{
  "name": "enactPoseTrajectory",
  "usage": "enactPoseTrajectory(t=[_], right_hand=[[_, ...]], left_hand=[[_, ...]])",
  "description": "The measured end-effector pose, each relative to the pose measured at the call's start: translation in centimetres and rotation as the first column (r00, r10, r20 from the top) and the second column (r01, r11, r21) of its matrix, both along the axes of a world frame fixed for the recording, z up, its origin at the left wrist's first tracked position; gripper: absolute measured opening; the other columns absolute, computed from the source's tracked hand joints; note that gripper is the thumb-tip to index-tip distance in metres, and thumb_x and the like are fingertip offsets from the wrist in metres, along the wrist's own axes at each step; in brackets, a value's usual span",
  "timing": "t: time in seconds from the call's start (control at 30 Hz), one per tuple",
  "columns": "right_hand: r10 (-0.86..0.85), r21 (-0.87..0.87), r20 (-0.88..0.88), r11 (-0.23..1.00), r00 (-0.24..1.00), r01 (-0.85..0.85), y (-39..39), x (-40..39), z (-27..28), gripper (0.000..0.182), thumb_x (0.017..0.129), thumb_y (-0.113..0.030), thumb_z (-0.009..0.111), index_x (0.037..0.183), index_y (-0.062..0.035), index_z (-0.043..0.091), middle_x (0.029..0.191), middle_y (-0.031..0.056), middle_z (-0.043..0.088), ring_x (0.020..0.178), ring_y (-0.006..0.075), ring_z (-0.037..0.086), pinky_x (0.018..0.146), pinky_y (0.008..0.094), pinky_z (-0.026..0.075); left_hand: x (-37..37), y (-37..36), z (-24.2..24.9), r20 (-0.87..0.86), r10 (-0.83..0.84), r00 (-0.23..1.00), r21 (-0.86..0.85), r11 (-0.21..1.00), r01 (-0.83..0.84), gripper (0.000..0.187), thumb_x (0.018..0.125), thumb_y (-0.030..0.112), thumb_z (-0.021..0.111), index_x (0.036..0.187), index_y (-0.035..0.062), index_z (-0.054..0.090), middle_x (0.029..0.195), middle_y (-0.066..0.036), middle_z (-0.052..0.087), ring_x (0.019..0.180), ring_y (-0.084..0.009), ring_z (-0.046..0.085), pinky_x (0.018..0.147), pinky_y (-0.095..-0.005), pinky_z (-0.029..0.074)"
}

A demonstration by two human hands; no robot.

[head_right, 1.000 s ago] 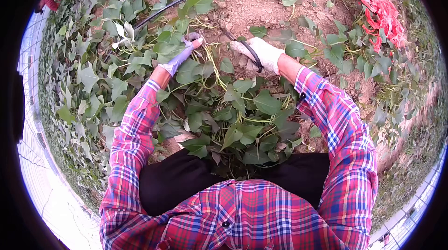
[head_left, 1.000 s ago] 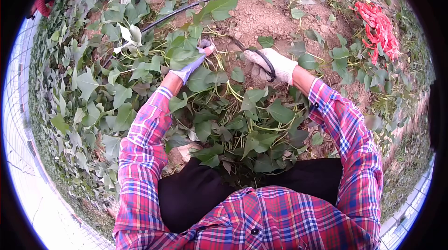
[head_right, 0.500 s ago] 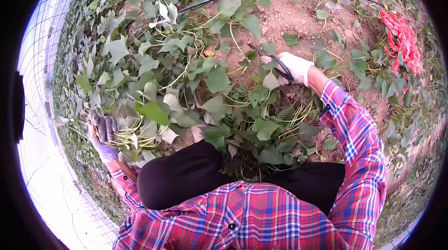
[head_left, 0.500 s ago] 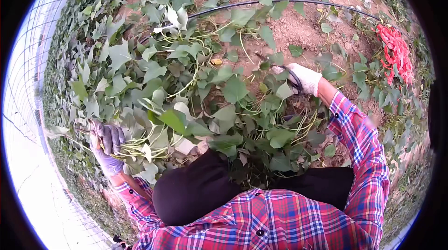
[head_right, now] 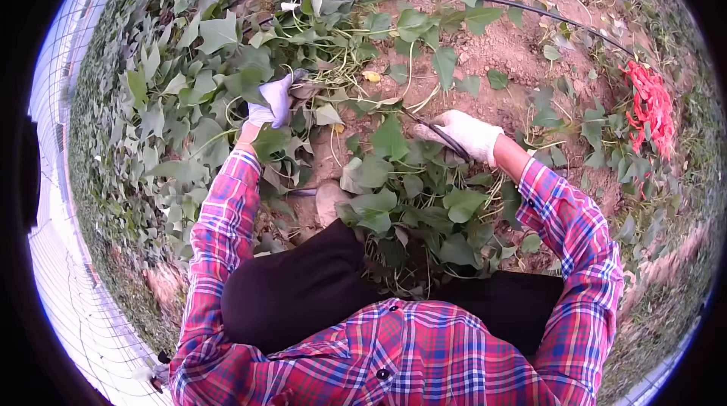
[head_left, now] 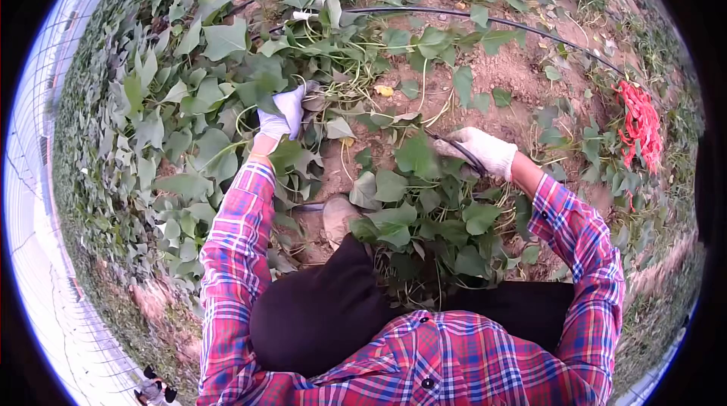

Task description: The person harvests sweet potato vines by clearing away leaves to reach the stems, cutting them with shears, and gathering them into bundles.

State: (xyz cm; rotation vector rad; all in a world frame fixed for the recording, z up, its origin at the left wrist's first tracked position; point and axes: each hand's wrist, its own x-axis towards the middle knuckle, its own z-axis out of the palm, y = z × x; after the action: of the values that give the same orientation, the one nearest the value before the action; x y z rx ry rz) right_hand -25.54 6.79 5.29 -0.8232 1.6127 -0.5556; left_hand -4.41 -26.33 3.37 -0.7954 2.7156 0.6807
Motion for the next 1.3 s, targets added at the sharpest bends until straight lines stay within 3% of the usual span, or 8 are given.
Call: enactPoseTrajectory(t=[0.07, 0.27, 0.3, 0.47, 0.67, 0.77, 1.03, 1.3], right_hand=[[0.017, 0.012, -0.040, 1.000, 0.999, -0.017, -0.2, -0.4, -1.3, 0.044, 0.095, -0.036, 0.056, 0.112, 0.0043, 0.060, 0.077, 0.0017, 0.060, 0.070, 0.0079, 0.051, 0.063, 0.0271, 0.046], [-0.275, 0.087, 0.239, 0.961, 0.931, 0.261, -1.7, 0.7, 0.3, 0.036, 0.096, -0.034, 0.048, 0.105, -0.0013, 0.062, 0.078, 0.0017, 0.062, 0.065, 0.0090, 0.057, 0.055, 0.0265, 0.049], [-0.401, 0.089, 0.386, 0.913, 0.831, 0.399, -1.7, 0.9, -0.3, 0.031, 0.096, -0.030, 0.047, 0.105, -0.0048, 0.062, 0.083, 0.0017, 0.064, 0.062, 0.0105, 0.060, 0.051, 0.0251, 0.050], [-0.157, -0.156, 0.352, 0.962, 0.923, 0.223, -5.6, 1.3, 1.5, 0.034, 0.098, -0.032, 0.045, 0.110, -0.0038, 0.059, 0.079, -0.0026, 0.061, 0.063, 0.0026, 0.055, 0.050, 0.0215, 0.045], [-0.097, -0.597, 0.044, 0.795, 0.994, 0.104, -8.5, 2.8, -1.5, 0.023, 0.094, -0.023, 0.053, 0.100, -0.0020, 0.061, 0.066, -0.0065, 0.047, 0.056, 0.0044, 0.043, 0.051, 0.0249, 0.037], [-0.256, 0.029, 0.253, 0.966, 0.933, 0.257, -5.7, 2.5, -2.5, 0.032, 0.093, -0.035, 0.057, 0.079, -0.0064, 0.058, 0.066, -0.0036, 0.049, 0.054, 0.0059, 0.043, 0.047, 0.0243, 0.034], [-0.209, 0.096, 0.103, 0.975, 0.972, 0.200, -3.7, 2.9, -1.2, 0.045, 0.092, -0.049, 0.056, 0.084, -0.0057, 0.060, 0.072, -0.0059, 0.053, 0.061, 0.0073, 0.047, 0.057, 0.0251, 0.040], [-0.549, 0.218, 0.579, 0.816, 0.602, 0.535, -4.8, 2.9, -2.7, 0.029, 0.094, -0.035, 0.051, 0.089, -0.0090, 0.061, 0.074, -0.0038, 0.059, 0.059, 0.0094, 0.053, 0.053, 0.0253, 0.044]], left_hand=[[2.4, -0.4, 0.5, 0.080, -0.129, 0.988, -0.287, 0.947, 0.147, 0.060, 0.079, 0.009, 0.059, 0.136, 0.0195, 0.046, 0.080, -0.012, 0.067, 0.064, -0.0277, 0.064, 0.056, -0.0399, 0.049], [3.4, 3.1, 1.3, -0.234, 0.063, 0.970, 0.084, 0.995, -0.045, 0.060, 0.086, -0.002, 0.048, 0.141, 0.0200, 0.041, 0.126, -0.011, 0.060, 0.089, -0.0282, 0.066, 0.078, -0.0343, 0.051], [2.6, 3.7, 2.9, 0.062, 0.281, 0.958, 0.201, 0.936, -0.288, 0.060, 0.086, -0.003, 0.049, 0.142, 0.0185, 0.041, 0.128, -0.009, 0.059, 0.090, -0.0224, 0.066, 0.079, -0.0301, 0.050], [4.2, 4.0, 0.1, -0.546, 0.182, 0.818, 0.102, 0.983, -0.151, 0.052, 0.085, 0.007, 0.061, 0.135, 0.0171, 0.051, 0.104, -0.012, 0.069, 0.079, -0.0211, 0.067, 0.066, -0.0325, 0.052], [3.9, 9.3, -3.0, -0.113, 0.060, 0.992, 0.067, 0.996, -0.052, 0.034, 0.081, 0.030, 0.068, 0.100, 0.0017, 0.062, 0.076, -0.022, 0.063, 0.074, -0.0404, 0.062, 0.063, -0.0452, 0.049], [4.9, 11.7, -5.7, -0.251, 0.051, 0.967, -0.067, 0.995, -0.070, 0.026, 0.082, 0.024, 0.069, 0.094, 0.0011, 0.064, 0.072, -0.022, 0.063, 0.069, -0.0400, 0.062, 0.060, -0.0445, 0.049], [5.3, 10.4, -3.2, -0.159, 0.161, 0.974, -0.020, 0.986, -0.167, 0.023, 0.083, 0.024, 0.063, 0.095, 0.0048, 0.065, 0.075, -0.020, 0.064, 0.073, -0.0392, 0.062, 0.062, -0.0468, 0.049], [4.8, 10.1, 0.8, -0.271, 0.177, 0.946, -0.223, 0.945, -0.240, 0.024, 0.081, 0.022, 0.067, 0.104, 0.0135, 0.068, 0.067, -0.013, 0.063, 0.060, -0.0299, 0.061, 0.054, -0.0405, 0.047]])
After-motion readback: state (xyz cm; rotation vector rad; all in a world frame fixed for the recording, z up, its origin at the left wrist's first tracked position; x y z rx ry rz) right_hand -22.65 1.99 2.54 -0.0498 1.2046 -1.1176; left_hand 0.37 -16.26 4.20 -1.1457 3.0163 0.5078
